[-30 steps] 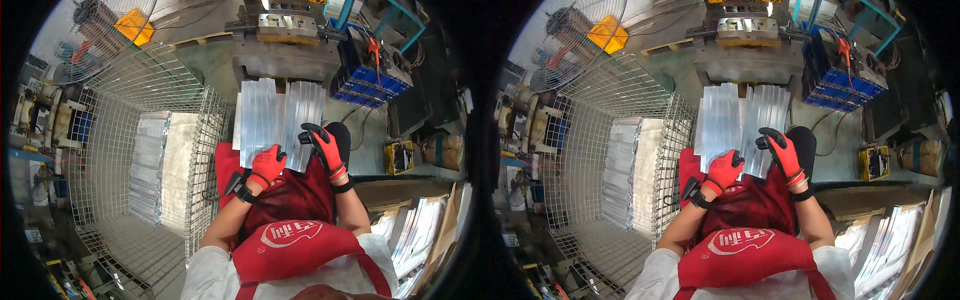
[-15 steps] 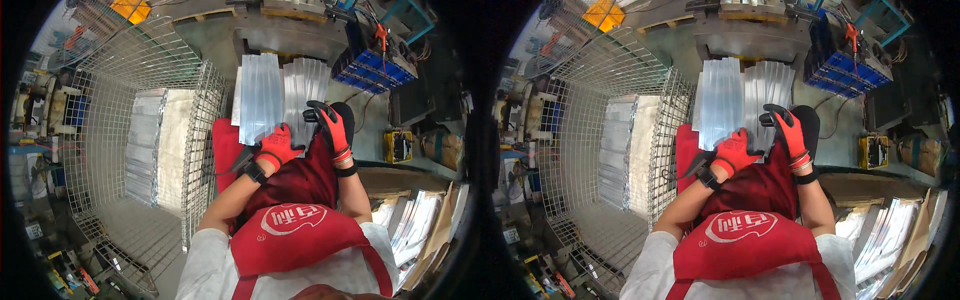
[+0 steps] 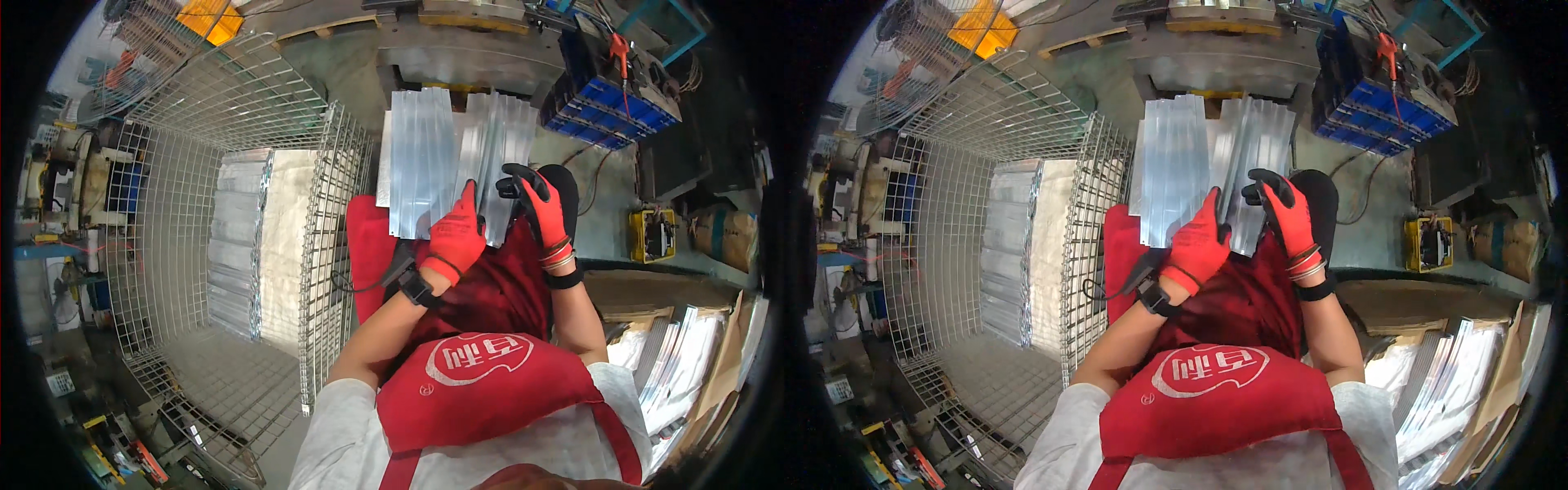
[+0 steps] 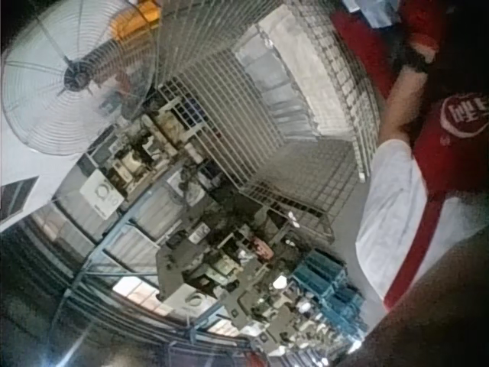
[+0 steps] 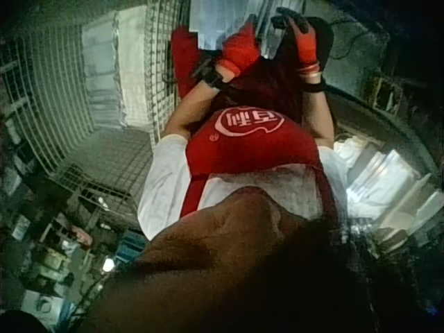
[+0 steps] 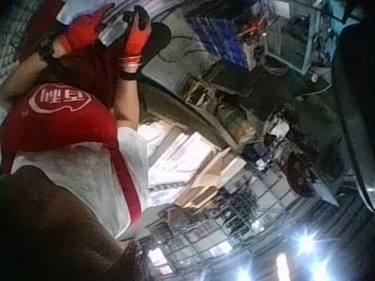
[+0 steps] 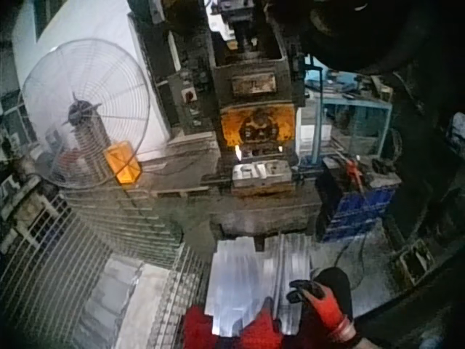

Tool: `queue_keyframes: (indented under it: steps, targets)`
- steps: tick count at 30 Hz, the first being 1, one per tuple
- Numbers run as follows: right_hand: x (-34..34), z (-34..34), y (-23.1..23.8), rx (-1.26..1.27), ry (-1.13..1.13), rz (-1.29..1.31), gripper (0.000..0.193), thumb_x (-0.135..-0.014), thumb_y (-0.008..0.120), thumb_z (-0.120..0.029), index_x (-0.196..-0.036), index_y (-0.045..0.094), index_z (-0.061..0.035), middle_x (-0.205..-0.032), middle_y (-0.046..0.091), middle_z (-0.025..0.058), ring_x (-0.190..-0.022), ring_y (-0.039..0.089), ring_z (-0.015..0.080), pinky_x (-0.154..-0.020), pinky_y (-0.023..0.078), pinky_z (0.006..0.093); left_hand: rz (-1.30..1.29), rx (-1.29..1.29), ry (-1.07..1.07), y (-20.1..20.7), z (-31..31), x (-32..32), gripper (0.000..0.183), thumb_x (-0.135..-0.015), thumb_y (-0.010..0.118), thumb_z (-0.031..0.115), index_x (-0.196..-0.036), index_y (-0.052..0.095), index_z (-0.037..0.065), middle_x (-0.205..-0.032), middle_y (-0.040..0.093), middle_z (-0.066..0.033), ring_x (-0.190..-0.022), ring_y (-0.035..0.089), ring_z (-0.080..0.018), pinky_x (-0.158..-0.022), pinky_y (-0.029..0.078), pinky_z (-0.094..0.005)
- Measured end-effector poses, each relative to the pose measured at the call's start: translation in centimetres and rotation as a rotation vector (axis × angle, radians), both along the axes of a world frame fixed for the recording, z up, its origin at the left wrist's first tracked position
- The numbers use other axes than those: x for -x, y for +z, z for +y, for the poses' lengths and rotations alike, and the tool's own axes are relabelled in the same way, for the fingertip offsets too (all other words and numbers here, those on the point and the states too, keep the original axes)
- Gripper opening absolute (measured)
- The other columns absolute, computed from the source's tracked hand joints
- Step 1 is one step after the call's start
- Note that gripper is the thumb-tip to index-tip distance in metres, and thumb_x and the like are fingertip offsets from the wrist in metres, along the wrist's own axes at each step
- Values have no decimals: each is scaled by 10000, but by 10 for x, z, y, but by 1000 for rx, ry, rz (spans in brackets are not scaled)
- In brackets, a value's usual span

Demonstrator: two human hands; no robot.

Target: Manually feed metal strips into a press machine to bend them and stack the finished parts.

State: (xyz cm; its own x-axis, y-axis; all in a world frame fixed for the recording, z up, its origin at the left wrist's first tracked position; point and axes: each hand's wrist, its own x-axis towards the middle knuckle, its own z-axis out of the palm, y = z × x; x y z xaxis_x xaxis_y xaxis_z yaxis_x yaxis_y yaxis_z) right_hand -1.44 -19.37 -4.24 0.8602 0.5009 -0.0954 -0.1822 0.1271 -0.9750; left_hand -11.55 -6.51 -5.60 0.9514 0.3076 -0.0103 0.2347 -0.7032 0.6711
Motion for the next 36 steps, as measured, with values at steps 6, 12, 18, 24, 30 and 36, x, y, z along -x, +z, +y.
queue_keyframes:
  steps: [6, 12, 18, 24, 30, 36]
  targets:
    - [0, 1, 13, 62, -71, -101, 315, -867, 461, -156, -1137, 470, 7, -888, 599, 104, -838, 575, 178, -759, 450, 279, -194, 1175, 118, 5, 26, 14, 400, -805, 442, 10, -1199, 416, 73, -674, 384, 49, -520, 346, -19, -447, 301, -173]
    - [-18, -3, 3, 139, 112, -759, 393, -860, 448, -140, -1229, 386, -19, -1164, 467, 155, -1072, 476, 261, -821, 440, 335, -243, 1406, 30, 58, 19, 23, 515, -802, 476, 66, -1280, 291, 9, -788, 507, -21, -602, 447, -63, -555, 368, -151]
    - [-19, 19, 17, -479, 205, 360, 450, -829, 531, -160, -1234, 370, -47, -1079, 535, 125, -1011, 512, 211, -827, 431, 306, -92, 2142, -338, 55, 16, 35, 557, -828, 496, 95, -1313, 225, 50, -1084, 512, -111, -908, 546, -173, -766, 472, -303]
    - [-11, 11, 21, -183, 94, -174, 439, -815, 556, -233, -1140, 402, 20, -1050, 541, 107, -1000, 511, 191, -925, 351, 343, -332, 1088, -379, 36, 36, 48, 464, -874, 425, 171, -1259, 287, -50, -1203, 452, -128, -1039, 490, -209, -931, 348, -343]
    - [-8, 18, 11, -232, 1, 237, 384, -798, 571, -123, -1118, 448, 50, -940, 565, 64, -906, 543, 148, -818, 419, 257, 37, 1057, 31, 38, 19, 43, 398, -790, 543, 106, -1167, 453, 17, -879, 598, -67, -705, 541, -115, -604, 426, -240]
    - [-15, -4, -27, -93, -17, 65, 211, -789, 512, -39, -994, 534, 9, -826, 574, 32, -722, 537, 106, -656, 442, 233, -238, 471, 142, 14, 12, 40, 315, -814, 532, 117, -1113, 509, 20, -687, 569, -134, -578, 516, -112, -545, 414, -274]
